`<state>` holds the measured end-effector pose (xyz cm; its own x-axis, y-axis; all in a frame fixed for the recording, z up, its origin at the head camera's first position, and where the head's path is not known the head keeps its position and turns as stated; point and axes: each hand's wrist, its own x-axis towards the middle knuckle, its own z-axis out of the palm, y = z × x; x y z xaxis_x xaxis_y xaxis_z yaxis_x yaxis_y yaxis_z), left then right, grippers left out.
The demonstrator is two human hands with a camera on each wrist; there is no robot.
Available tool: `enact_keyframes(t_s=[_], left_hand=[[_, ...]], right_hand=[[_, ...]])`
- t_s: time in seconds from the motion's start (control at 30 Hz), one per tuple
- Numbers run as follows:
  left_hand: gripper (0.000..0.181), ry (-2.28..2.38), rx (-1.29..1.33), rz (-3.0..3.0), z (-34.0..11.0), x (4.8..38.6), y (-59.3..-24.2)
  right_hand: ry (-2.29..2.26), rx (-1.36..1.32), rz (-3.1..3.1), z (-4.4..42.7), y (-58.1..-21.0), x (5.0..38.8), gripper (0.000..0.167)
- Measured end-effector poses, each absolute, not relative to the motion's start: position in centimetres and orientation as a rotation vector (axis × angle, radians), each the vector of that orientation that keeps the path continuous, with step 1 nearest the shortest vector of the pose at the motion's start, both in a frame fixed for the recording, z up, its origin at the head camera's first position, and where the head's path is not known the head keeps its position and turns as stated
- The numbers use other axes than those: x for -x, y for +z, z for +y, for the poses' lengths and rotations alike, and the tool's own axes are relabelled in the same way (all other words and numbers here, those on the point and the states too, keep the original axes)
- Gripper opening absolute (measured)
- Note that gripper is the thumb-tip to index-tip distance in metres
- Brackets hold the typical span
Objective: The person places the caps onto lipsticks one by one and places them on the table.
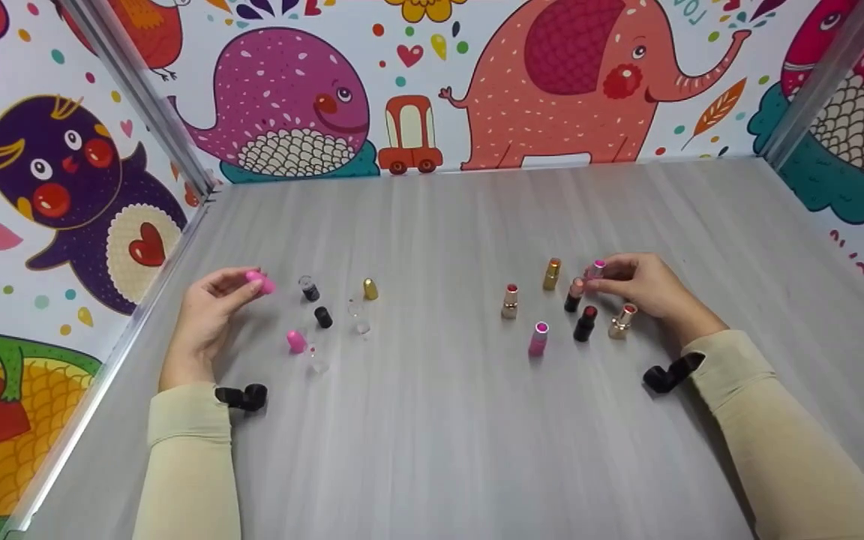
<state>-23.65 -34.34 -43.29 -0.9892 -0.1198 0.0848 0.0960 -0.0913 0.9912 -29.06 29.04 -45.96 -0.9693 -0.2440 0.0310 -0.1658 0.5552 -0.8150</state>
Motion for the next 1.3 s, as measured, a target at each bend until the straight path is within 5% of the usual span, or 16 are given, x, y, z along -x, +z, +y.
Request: enact_keyframes(t_s=[0.73,1.3], left_hand=[[0.02,-2.307,0.189,-1.795,-24.3,26.4,-37.5],[0.027,-2.415,0.323,-1.636,-22.6,26.4,-37.5]], right_hand=[[-1.348,0.346,2.701,29.4,-46.0,29.1,0.037],[-1.41,0.406,2.672,29.2,-45.8,28.7,0.034]])
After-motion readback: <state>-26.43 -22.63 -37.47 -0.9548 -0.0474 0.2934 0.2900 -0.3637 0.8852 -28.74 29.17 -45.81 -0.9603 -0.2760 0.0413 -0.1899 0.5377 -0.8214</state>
